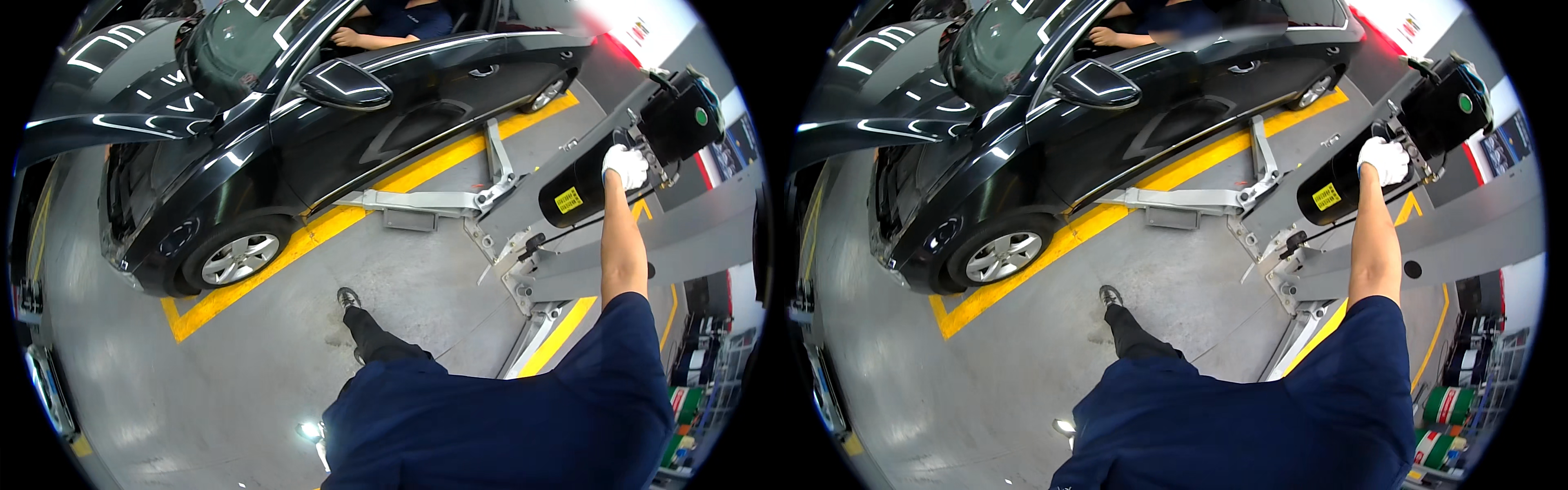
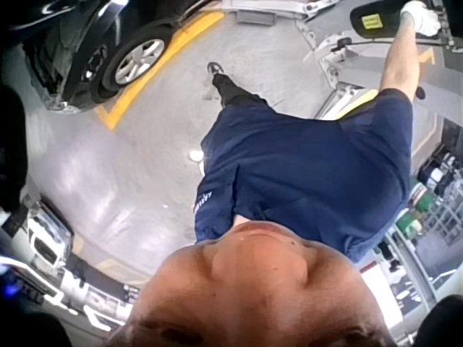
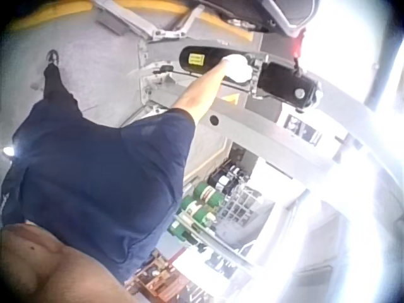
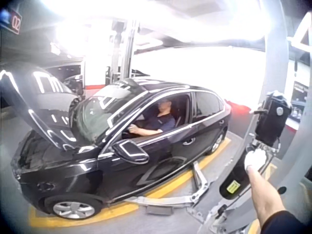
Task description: The person uses a flashlight to illuminate the engine bay of a car while another person observes. The recorder moves around the vehicle to adjust the lighting angle and continues to inspect various components under the hood.
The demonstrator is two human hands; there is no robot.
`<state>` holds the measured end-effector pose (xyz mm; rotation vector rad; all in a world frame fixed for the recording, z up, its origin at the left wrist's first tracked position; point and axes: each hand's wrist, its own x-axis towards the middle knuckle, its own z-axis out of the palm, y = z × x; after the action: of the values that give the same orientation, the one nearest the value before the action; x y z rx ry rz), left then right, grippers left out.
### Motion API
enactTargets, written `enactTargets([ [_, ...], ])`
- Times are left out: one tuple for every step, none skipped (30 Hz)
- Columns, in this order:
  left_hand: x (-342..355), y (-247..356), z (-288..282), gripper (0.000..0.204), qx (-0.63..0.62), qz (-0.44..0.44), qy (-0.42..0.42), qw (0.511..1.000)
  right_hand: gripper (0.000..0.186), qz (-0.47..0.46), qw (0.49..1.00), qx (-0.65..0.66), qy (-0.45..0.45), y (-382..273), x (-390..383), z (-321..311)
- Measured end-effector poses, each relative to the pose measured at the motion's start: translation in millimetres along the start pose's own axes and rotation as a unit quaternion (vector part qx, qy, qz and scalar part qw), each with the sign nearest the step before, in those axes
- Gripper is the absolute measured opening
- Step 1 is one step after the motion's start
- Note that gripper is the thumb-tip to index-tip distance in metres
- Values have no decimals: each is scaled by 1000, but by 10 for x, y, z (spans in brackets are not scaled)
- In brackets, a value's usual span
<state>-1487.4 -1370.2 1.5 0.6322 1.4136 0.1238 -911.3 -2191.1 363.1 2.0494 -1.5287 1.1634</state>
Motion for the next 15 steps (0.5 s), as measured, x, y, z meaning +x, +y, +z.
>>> enactTargets([
  [3, 56, -2, 26, 4, 1, 3, 1000, 44, -2, 1000, 2, -11, 18, -6, 31],
  [-13, 99, -15, 26, 8, 0, 6, 1000, 44, -21, 1000, -2, -2, 76, -9, 48],
  [-32, 171, -28, 26, 12, 2, 9, 1000, 46, -41, 999, 16, -15, 135, -9, 54],
  [-65, 214, -37, 27, 11, 2, 14, 1000, 47, -44, 999, 21, -20, 132, -48, 3],
  [-73, 277, -23, 27, 13, 2, 19, 1000, 48, -47, 998, 28, -24, 136, -76, -63],
  [-114, 346, -3, 27, 13, 5, 27, 1000, 51, -36, 997, 8, -63, -34, -206, -352],
  [-134, 428, 26, 28, 18, 3, 30, 999, 49, -45, 999, -23, -5, -46, -222, -344],
  [-158, 489, 66, 28, 20, 1, 33, 999, 48, -28, 999, -33, -29, -82, -180, -376],
  [-196, 581, 115, 28, 19, 6, 37, 999, 47, -12, 997, -39, -59, -188, -166, -516],
  [-221, 667, 145, 28, 19, 9, 40, 999, 46, -4, 996, -58, -67, -262, -174, -677],
  [-254, 762, 247, 29, 20, 13, 40, 999, 46, 6, 994, -75, -75, -306, -212, -771],
  [-264, 829, 351, 29, 22, 16, 41, 999, 46, 0, 996, -64, -69, -144, -137, -612],
  [-260, 922, 476, 29, 23, 17, 39, 999, 47, 0, 997, -48, -59, 36, 12, -376],
  [-278, 1028, 582, 30, 22, 20, 40, 999, 47, -14, 1000, -21, -5, 119, 2, -217],
  [-322, 1082, 649, 30, 16, 19, 47, 999, 47, -31, 998, 6, 52, 187, -18, -73],
])
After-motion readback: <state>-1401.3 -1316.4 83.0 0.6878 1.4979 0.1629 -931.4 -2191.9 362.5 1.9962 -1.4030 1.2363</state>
